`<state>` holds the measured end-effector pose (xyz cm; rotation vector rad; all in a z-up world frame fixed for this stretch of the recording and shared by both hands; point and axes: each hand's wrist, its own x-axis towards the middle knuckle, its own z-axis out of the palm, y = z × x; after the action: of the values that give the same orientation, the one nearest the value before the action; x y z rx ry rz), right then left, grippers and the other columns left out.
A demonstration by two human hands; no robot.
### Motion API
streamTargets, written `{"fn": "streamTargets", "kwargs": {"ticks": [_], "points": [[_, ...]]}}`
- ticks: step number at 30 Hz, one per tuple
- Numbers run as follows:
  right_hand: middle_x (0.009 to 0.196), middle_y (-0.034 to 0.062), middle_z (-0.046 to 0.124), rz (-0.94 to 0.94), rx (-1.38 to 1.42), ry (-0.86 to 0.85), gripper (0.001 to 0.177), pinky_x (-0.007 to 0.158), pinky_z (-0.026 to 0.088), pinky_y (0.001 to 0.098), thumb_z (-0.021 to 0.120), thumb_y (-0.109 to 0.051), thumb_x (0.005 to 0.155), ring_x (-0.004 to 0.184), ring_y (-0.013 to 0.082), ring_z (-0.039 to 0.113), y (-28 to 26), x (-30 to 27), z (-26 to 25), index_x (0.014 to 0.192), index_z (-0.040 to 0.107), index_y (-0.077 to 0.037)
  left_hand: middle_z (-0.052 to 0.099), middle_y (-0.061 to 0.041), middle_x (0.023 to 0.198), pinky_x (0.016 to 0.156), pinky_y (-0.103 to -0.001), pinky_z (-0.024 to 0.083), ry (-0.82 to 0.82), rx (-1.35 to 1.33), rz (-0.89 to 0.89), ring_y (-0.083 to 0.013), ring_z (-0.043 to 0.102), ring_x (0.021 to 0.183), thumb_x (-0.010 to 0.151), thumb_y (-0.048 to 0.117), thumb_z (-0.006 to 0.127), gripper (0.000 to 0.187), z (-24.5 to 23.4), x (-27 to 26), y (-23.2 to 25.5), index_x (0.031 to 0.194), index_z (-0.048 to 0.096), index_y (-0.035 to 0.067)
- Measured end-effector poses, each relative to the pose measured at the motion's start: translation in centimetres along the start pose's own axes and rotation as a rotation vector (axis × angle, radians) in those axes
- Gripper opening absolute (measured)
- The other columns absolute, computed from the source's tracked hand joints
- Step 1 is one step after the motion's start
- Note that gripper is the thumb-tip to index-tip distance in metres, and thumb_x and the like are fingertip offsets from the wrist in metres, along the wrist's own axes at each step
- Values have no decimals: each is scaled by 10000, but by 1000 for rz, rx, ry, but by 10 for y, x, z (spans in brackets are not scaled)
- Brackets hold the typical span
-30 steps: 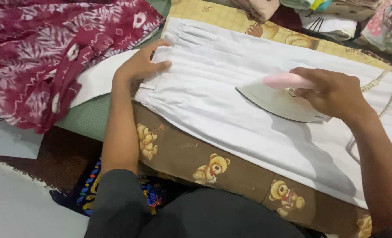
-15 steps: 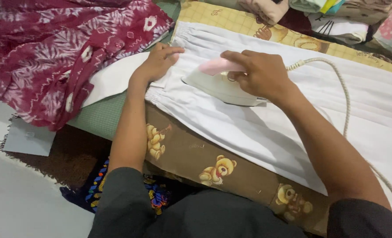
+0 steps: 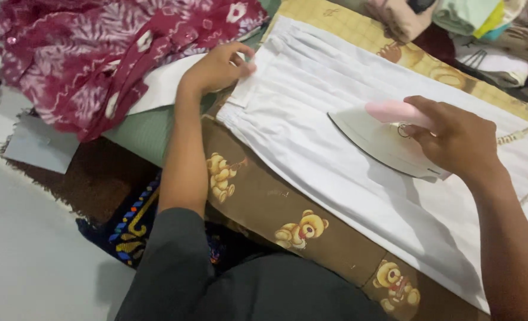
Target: Ironing a white pleated skirt on a flat surface.
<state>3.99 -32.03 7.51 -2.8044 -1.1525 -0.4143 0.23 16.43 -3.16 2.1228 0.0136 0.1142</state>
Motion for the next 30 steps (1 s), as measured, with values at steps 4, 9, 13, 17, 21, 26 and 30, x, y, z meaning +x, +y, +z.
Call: {"fn": "streamTargets", "kwargs": {"ticks": [4, 9, 13, 17, 21, 26, 30], "points": [[1121, 54, 764, -32, 10, 31, 551, 725, 549, 371, 796, -361, 903, 898, 243, 725, -15, 23, 8, 1432, 678, -266, 695, -44, 945, 741, -309, 533, 53, 73, -136, -137, 637, 832, 865, 220, 816, 423, 4, -12, 28, 1248, 673, 108], [1048, 40, 758, -106, 93, 18, 498, 652, 533, 374, 771, -344, 936, 802, 235, 712, -61, 56, 9, 1416, 671, -254, 632, 23, 1007, 694, -264, 563, 4, -57, -18, -80, 634, 837, 744, 62, 826, 541, 0, -12, 23, 1248, 631, 87], [1024, 39, 754, -162, 133, 41, 478, 667, 528, 391, 760, -330, 938, 847, 255, 711, -80, 65, 2, 1400, 669, -249, 644, 0, 1015, 736, -262, 577, -5, -330, 85, -74, 642, 882, 818, 78, 820, 472, -8, -11, 12, 1234, 601, 40], [1035, 48, 750, -124, 138, 1, 488, 692, 529, 403, 752, -324, 928, 883, 274, 711, -75, 57, -3, 1400, 659, -247, 616, -90, 864, 611, -324, 416, 23, -144, -287, -171, 514, 725, 970, 260, 771, 314, 1, -8, 25, 1167, 642, 52], [1050, 54, 752, -19, 87, -80, 528, 717, 537, 404, 758, -332, 908, 893, 283, 717, -57, 37, -8, 1421, 651, -269, 671, -19, 948, 740, -248, 552, 81, -76, 62, -97, 623, 845, 834, 101, 842, 324, 6, -1, 3, 1104, 680, 27], [1068, 48, 757, 86, -29, -139, 551, 709, 543, 398, 761, -335, 910, 902, 273, 726, -36, 13, -13, 1445, 634, -294, 690, -42, 1060, 811, -269, 586, 32, -201, 140, -108, 672, 944, 852, 38, 766, 353, 2, -1, -2, 1190, 665, 35], [1060, 41, 765, 104, -90, -118, 537, 713, 541, 396, 769, -316, 899, 928, 268, 727, -31, 7, -13, 1422, 650, -293, 656, -11, 1124, 700, -283, 554, -61, -177, -36, -117, 650, 842, 808, 86, 786, 561, -6, -29, 58, 1315, 551, 138]]}}
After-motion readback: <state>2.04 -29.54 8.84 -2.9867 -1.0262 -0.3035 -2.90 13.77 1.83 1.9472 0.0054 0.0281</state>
